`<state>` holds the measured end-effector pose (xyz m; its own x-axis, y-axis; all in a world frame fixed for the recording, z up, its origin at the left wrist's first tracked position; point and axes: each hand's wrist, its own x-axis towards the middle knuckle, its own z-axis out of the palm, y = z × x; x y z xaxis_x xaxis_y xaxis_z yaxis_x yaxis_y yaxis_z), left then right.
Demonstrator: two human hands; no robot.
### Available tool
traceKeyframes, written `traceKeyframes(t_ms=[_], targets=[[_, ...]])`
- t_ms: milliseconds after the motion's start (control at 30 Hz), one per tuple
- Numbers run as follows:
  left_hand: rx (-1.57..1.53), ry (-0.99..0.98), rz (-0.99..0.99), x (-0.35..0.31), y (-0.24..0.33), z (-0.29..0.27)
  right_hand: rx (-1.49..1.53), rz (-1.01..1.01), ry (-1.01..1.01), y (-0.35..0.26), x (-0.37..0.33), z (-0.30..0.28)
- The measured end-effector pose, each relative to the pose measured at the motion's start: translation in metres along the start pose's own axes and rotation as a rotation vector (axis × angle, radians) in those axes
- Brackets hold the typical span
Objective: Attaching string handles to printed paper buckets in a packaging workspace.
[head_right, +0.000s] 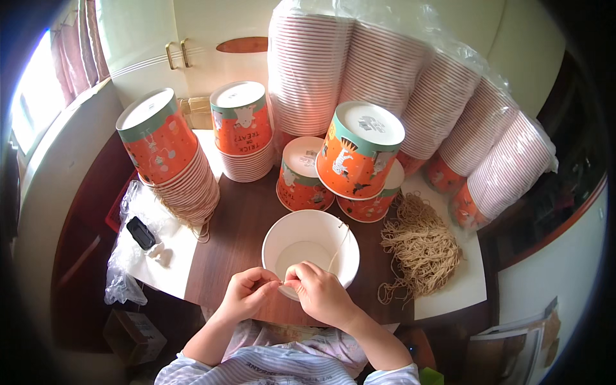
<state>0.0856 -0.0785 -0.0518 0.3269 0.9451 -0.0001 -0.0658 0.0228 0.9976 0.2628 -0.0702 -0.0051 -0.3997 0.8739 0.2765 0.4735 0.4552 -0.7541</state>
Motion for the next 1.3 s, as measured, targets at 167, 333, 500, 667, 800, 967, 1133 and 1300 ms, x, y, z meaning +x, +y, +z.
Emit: traceKeyframes(t_ms=[167, 333, 500, 667, 800, 967, 1133, 1300], targets=[[-0.096, 0.058, 0.064, 0.002, -0.007, 0.002, 0.009, -0.002, -0.014, 0.000, 0.000, -0.001], [-0.090, 0.108, 0.064, 0.000, -0.011, 0.006, 0.016, -0.050, -0.054, 0.001, 0.000, -0.001], [-0.052, 0.141, 0.109, 0.000, -0.012, 0.009, -0.003, -0.077, -0.035, 0.001, -0.001, 0.001], [0.160, 0.123, 0.423, -0.007, -0.027, 0.003, -0.187, -0.175, 0.044, -0.018, -0.014, 0.001], [-0.046, 0.219, 0.371, -0.023, -0.044, 0.011, -0.496, -0.233, 0.086, -0.024, -0.040, 0.015], [-0.397, 0.192, -0.020, -0.040, -0.059, 0.014, -0.867, -0.299, 0.231, 0.003, -0.077, 0.057], [-0.374, 0.120, 0.050, -0.043, -0.054, 0.019, -0.930, -0.256, 0.315, 0.016, -0.085, 0.077], [-0.292, 0.073, 0.046, -0.038, -0.068, 0.021, -0.917, -0.223, 0.322, 0.021, -0.087, 0.080]])
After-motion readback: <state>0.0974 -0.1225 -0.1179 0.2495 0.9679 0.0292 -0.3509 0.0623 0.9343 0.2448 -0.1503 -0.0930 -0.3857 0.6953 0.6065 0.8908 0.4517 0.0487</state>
